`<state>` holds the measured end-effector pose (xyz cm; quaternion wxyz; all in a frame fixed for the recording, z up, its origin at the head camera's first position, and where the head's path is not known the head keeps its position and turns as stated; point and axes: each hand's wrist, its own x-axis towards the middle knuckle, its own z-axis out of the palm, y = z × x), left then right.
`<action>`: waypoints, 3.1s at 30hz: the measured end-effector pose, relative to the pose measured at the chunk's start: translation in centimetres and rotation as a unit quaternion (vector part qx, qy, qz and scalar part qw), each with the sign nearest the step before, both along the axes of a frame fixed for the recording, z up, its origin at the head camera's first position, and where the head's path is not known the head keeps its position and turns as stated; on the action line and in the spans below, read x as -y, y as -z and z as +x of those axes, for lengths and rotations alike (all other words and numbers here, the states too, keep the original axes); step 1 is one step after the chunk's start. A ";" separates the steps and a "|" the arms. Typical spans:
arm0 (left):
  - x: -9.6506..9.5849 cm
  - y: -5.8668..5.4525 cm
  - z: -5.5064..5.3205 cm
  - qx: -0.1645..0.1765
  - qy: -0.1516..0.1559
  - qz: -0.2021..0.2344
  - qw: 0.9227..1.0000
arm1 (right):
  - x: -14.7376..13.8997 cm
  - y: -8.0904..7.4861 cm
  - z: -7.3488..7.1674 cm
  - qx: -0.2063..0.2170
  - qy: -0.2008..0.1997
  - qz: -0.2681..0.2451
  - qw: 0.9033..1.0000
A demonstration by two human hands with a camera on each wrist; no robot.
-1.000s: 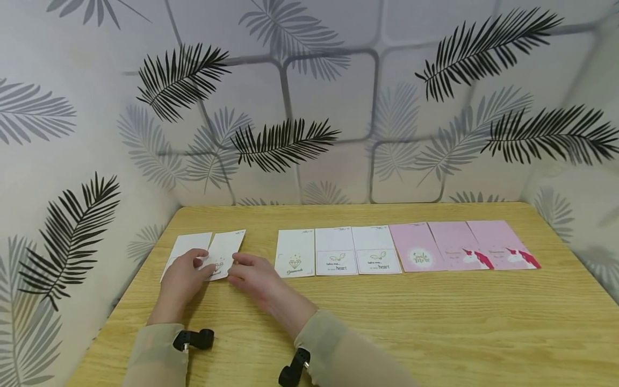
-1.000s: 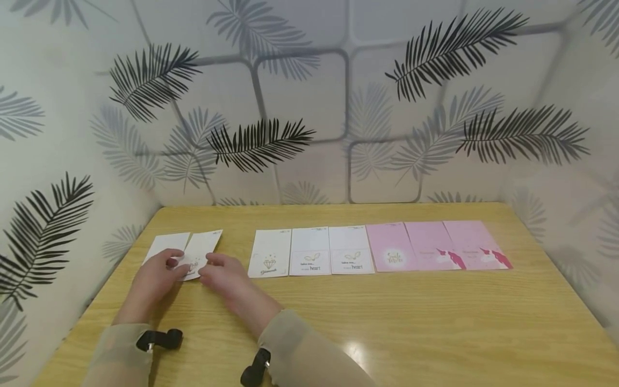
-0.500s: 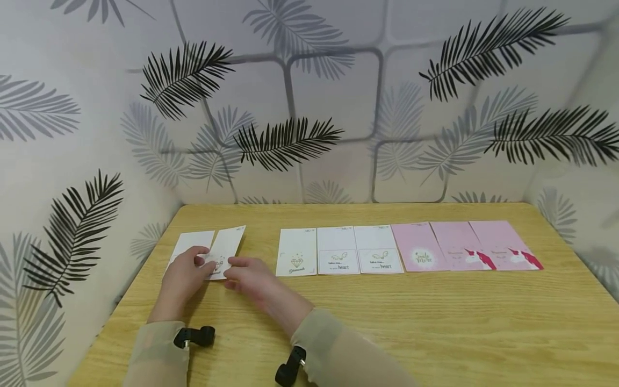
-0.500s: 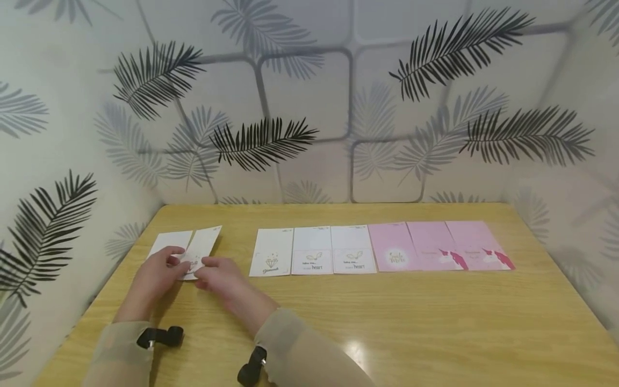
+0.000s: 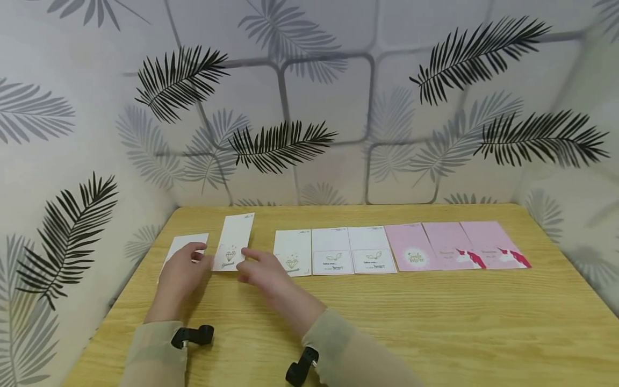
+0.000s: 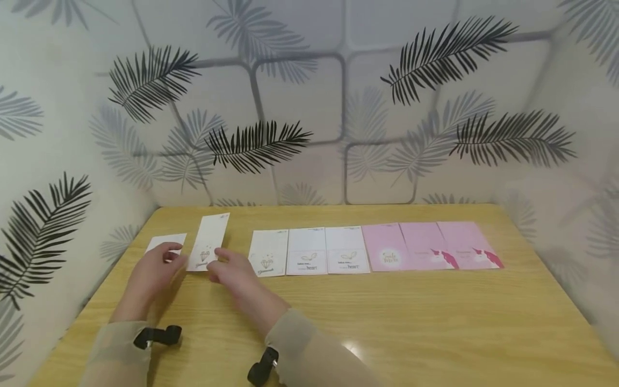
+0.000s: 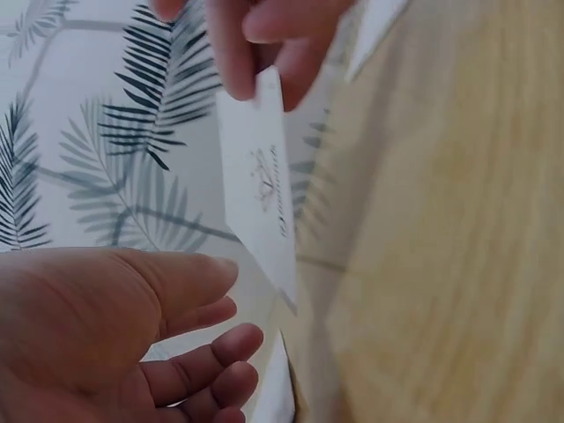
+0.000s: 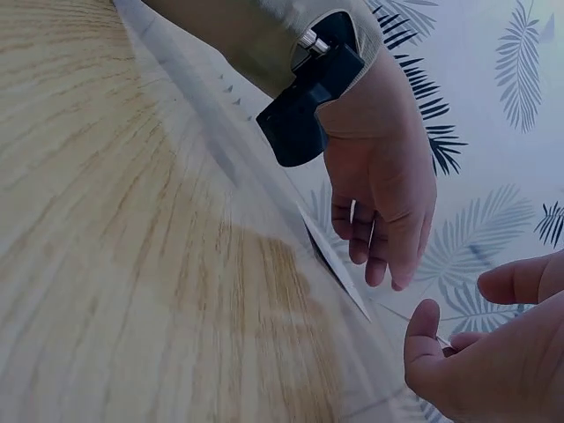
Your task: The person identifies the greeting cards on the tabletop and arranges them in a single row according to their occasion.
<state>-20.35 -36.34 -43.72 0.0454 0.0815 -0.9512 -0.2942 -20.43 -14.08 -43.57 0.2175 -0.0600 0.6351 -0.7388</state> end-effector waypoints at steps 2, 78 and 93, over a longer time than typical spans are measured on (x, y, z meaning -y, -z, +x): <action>-0.6 -0.6 -0.1 -0.013 0.010 0.009 1.000 | -0.6 -0.2 -0.1 -0.003 0.001 -0.006 1.000; -5.3 0.4 -1.2 0.020 0.011 0.019 1.000 | -4.9 0.7 -1.3 0.013 0.004 0.016 1.000; -5.1 1.1 -1.3 0.018 0.024 0.011 0.999 | -4.9 0.7 -1.2 0.015 0.003 0.019 1.000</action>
